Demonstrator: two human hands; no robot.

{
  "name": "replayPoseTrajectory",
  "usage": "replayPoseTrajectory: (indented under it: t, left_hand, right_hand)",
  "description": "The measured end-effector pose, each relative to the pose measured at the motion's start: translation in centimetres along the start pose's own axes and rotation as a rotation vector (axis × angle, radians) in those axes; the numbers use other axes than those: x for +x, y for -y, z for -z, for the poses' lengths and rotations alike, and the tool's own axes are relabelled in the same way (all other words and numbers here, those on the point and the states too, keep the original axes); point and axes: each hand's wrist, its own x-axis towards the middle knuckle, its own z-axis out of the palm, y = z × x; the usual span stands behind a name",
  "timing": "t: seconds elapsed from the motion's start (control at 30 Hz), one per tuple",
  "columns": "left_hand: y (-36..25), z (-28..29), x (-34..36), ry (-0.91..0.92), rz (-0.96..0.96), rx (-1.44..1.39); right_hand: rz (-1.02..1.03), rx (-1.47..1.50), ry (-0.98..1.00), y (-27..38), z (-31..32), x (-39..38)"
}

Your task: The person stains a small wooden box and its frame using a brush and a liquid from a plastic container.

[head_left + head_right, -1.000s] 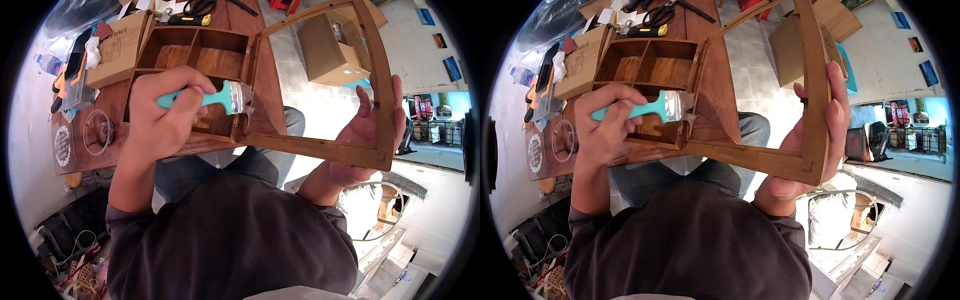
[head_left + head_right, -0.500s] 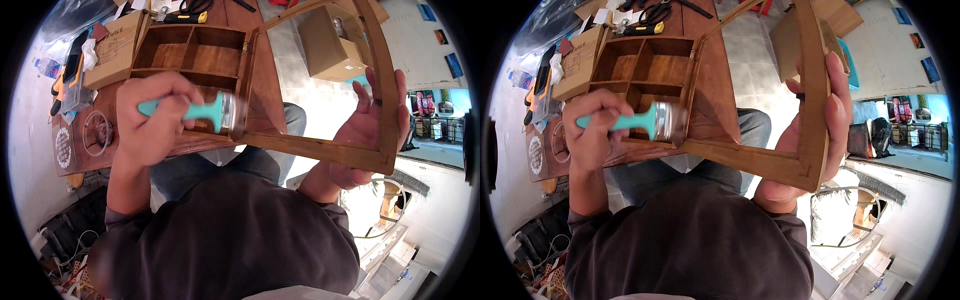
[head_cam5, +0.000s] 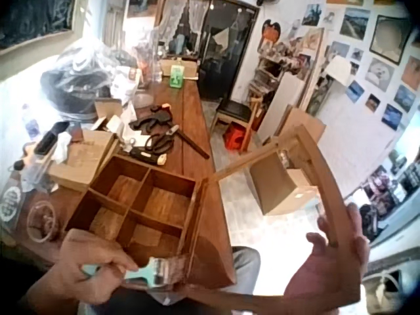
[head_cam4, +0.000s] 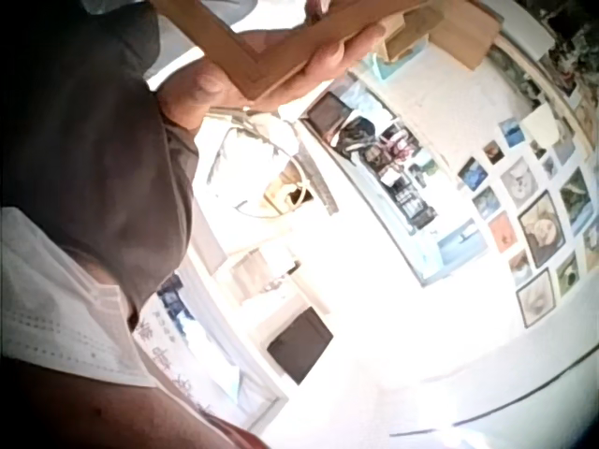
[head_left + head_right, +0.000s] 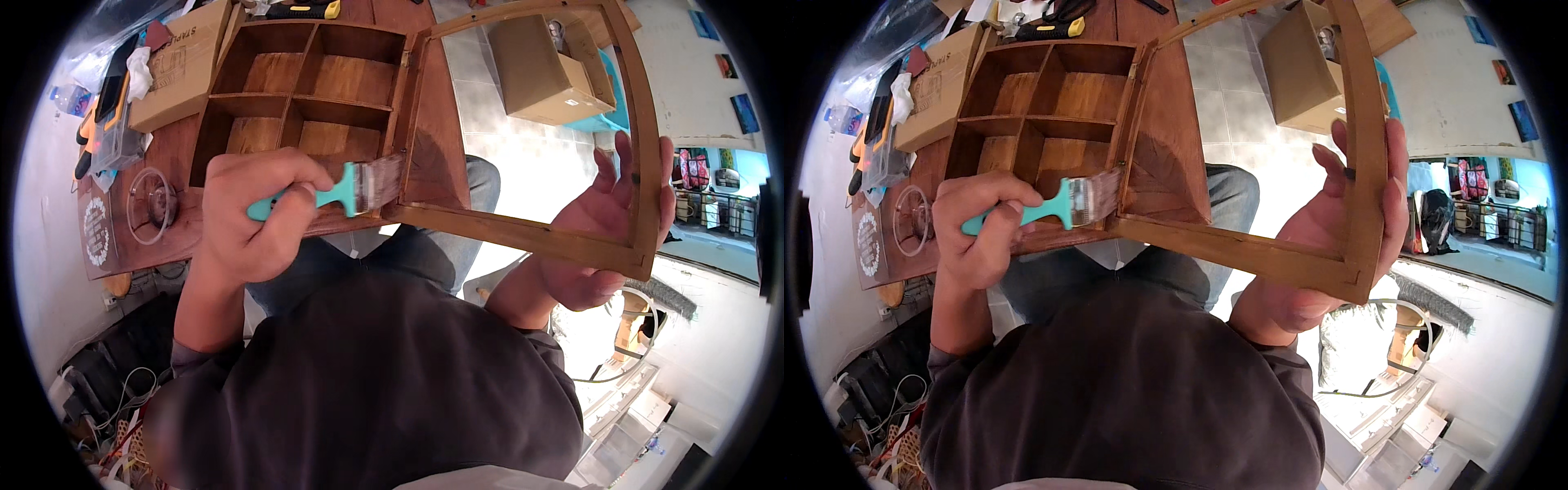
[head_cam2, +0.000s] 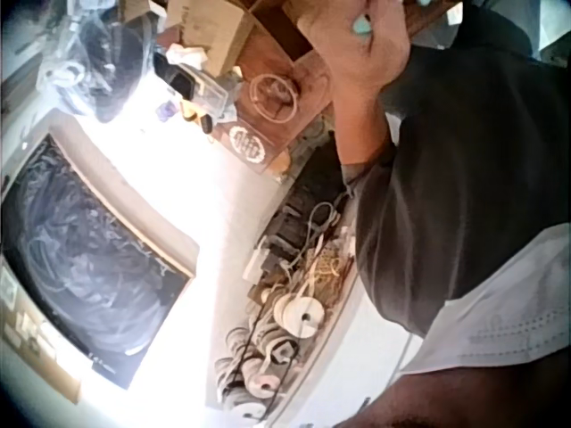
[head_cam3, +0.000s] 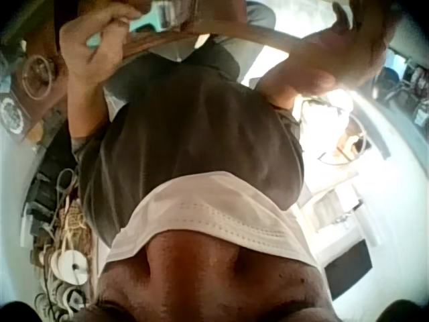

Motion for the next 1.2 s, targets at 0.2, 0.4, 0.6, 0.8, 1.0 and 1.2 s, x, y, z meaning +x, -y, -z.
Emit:
replayPoseTrajectory:
  t: [0.2, 0.4, 0.6, 0.8, 1.0, 1.2]
  left_hand:
    - [-1.8, -0.9, -1.2, -0.105, 0.119, -0.190]
    - [-2.7, -0.6, -1.6, -0.158, 0.179, -0.070]
    - [-1.7, -0.1, -1.5, -0.087, 0.166, -0.053]
    - [-2.2, -1.0, -1.3, -0.191, 0.157, -0.085]
    - [-2.8, -0.2, 0.5, 0.040, -0.033, 0.078]
    - [-2.5, 2.4, 0.5, 0.215, 0.083, -0.077]
  right_hand:
    - [-0.001, 0.088, -0.085, -0.4, 0.8, -1.8]
    - [-0.028, 0.085, -0.090, -0.4, 1.1, -2.4]
    - [-0.023, 0.086, -0.092, -0.4, 1.2, -2.4]
    - [-0.028, 0.081, -0.101, -0.4, 1.0, -2.3]
    - [-0.016, 0.106, -0.100, -0.4, 0.7, -2.2]
    - [-0.018, 0.089, -0.085, -0.5, 0.8, -2.2]
